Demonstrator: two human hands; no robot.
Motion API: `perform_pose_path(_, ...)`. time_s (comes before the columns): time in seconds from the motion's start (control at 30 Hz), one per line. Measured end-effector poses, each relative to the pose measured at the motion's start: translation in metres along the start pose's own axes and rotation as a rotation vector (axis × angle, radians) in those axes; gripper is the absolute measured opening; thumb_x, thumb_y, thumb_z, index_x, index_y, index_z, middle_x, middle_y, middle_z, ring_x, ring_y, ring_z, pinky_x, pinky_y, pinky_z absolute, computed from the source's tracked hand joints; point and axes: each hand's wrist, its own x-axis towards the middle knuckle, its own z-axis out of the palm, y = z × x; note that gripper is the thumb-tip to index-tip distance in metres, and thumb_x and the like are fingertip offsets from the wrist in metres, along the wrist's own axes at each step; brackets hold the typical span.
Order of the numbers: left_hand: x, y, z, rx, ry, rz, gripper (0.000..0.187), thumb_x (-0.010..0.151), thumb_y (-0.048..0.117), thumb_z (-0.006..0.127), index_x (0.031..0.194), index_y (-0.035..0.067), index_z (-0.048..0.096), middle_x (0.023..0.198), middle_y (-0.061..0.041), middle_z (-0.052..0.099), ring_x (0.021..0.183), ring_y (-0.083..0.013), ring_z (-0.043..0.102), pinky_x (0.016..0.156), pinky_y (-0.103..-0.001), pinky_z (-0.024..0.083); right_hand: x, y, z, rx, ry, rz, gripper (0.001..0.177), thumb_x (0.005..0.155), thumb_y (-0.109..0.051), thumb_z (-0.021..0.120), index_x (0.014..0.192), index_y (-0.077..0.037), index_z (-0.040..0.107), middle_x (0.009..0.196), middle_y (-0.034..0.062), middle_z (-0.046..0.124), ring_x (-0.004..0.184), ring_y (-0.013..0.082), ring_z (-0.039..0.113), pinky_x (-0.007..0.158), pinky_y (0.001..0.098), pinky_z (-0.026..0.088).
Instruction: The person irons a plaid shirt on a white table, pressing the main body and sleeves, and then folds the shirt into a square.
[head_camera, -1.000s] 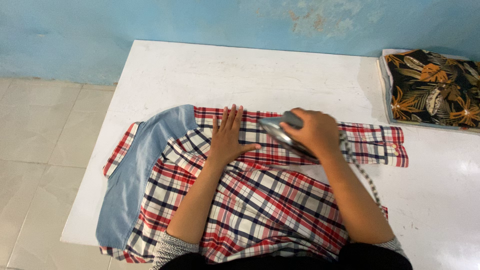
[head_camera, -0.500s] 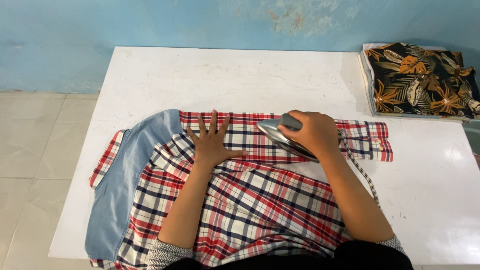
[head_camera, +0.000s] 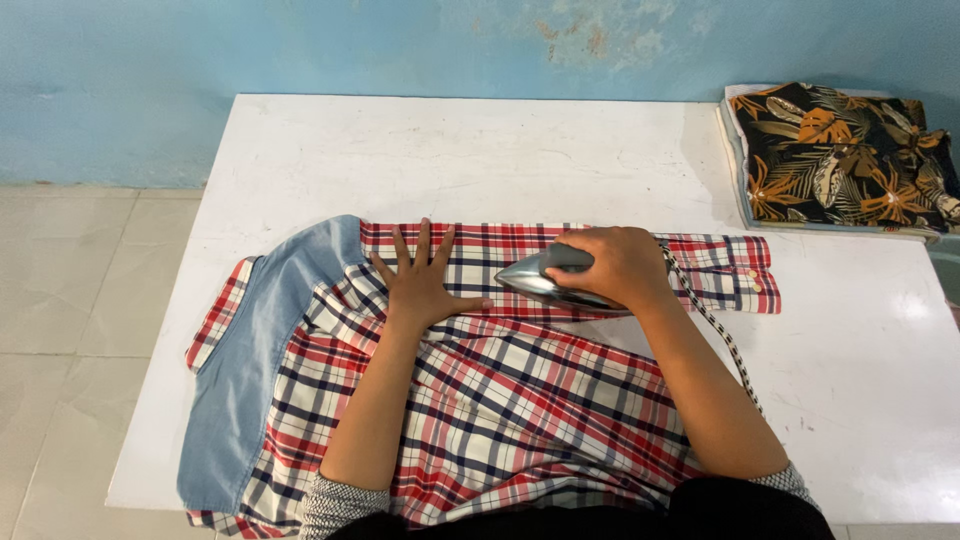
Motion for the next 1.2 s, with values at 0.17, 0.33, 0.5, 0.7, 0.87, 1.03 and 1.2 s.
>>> perform_pose_path(0.17, -0.002, -0.001, 0.006, -0.022, 0.037, 0.014, 0.147, 0.041, 0.105, 0.058, 0.162, 0.037, 0.009, 0.171, -0.011, -0.003, 0.151, -0.0494, -0.013, 0.108, -0.082, -0.011, 0.003, -0.005, -0.002, -0.02, -0.029, 0.229, 0.046, 0.088, -0.061, 0.07, 0.109, -0.022, 0.08, 0.09, 0.0016, 0.081, 0.062, 0.0154, 0.072, 0.051, 0.0285, 0.051)
perform_pose_path(0.33, 0.001, 0.001, -0.001, 0.002, -0.045, -0.026, 0.149, 0.04, 0.104, 0.061, 0.162, 0.036, 0.007, 0.171, -0.011, -0.004, 0.151, -0.0501, -0.014, 0.108, -0.082, -0.01, -0.007, -0.007, 0.0, 0.035, 0.065, -0.084, 0.047, 0.074, -0.064, 0.075, 0.098, -0.023, 0.081, 0.087, 0.0001, 0.08, 0.064, 0.0152, 0.073, 0.053, 0.0275, 0.052)
perform_pose_path(0.5, -0.004, 0.002, -0.007, -0.019, -0.05, -0.021, 0.149, 0.041, 0.103, 0.06, 0.163, 0.037, 0.005, 0.171, -0.011, -0.005, 0.151, -0.05, -0.014, 0.108, -0.082, -0.01, 0.005, -0.008, -0.002, 0.013, -0.039, 0.199, 0.044, 0.086, -0.059, 0.072, 0.11, -0.023, 0.08, 0.091, 0.0016, 0.081, 0.062, 0.015, 0.072, 0.05, 0.0283, 0.052)
perform_pose_path(0.7, -0.003, 0.003, -0.015, -0.017, -0.081, -0.037, 0.146, 0.043, 0.102, 0.061, 0.162, 0.039, 0.005, 0.171, -0.008, -0.007, 0.151, -0.0482, -0.015, 0.109, -0.08, -0.013, -0.007, -0.022, -0.004, -0.062, 0.134, 0.098, 0.045, 0.084, -0.058, 0.074, 0.104, -0.018, 0.08, 0.082, 0.0052, 0.079, 0.055, 0.0158, 0.069, 0.048, 0.029, 0.052)
perform_pose_path(0.87, -0.002, 0.001, -0.012, -0.014, -0.077, -0.042, 0.146, 0.042, 0.101, 0.064, 0.162, 0.039, 0.007, 0.171, -0.008, -0.007, 0.152, -0.0472, -0.014, 0.109, -0.079, -0.013, -0.034, 0.003, -0.022, -0.168, 0.12, 0.304, 0.043, 0.091, -0.053, 0.074, 0.104, -0.013, 0.079, 0.072, 0.0071, 0.075, 0.05, 0.0173, 0.067, 0.044, 0.0308, 0.05)
perform_pose_path(1.03, 0.0, 0.002, -0.013, -0.031, -0.11, -0.064, 0.149, 0.039, 0.1, 0.066, 0.162, 0.039, 0.007, 0.171, -0.007, -0.007, 0.152, -0.0464, -0.013, 0.109, -0.079, -0.013, -0.068, 0.04, -0.045, -0.276, 0.179, 0.471, 0.044, 0.09, -0.054, 0.075, 0.101, -0.011, 0.079, 0.071, 0.008, 0.074, 0.051, 0.0185, 0.066, 0.044, 0.0315, 0.049)
perform_pose_path(1.2, -0.001, 0.004, -0.017, -0.01, -0.113, -0.07, 0.148, 0.041, 0.1, 0.065, 0.162, 0.038, 0.007, 0.171, -0.007, -0.007, 0.151, -0.0465, -0.016, 0.108, -0.081, -0.013, -0.089, 0.05, -0.054, -0.34, 0.152, 0.557, 0.046, 0.089, -0.057, 0.076, 0.094, -0.011, 0.077, 0.068, 0.0082, 0.072, 0.055, 0.0233, 0.067, 0.05, 0.0346, 0.051)
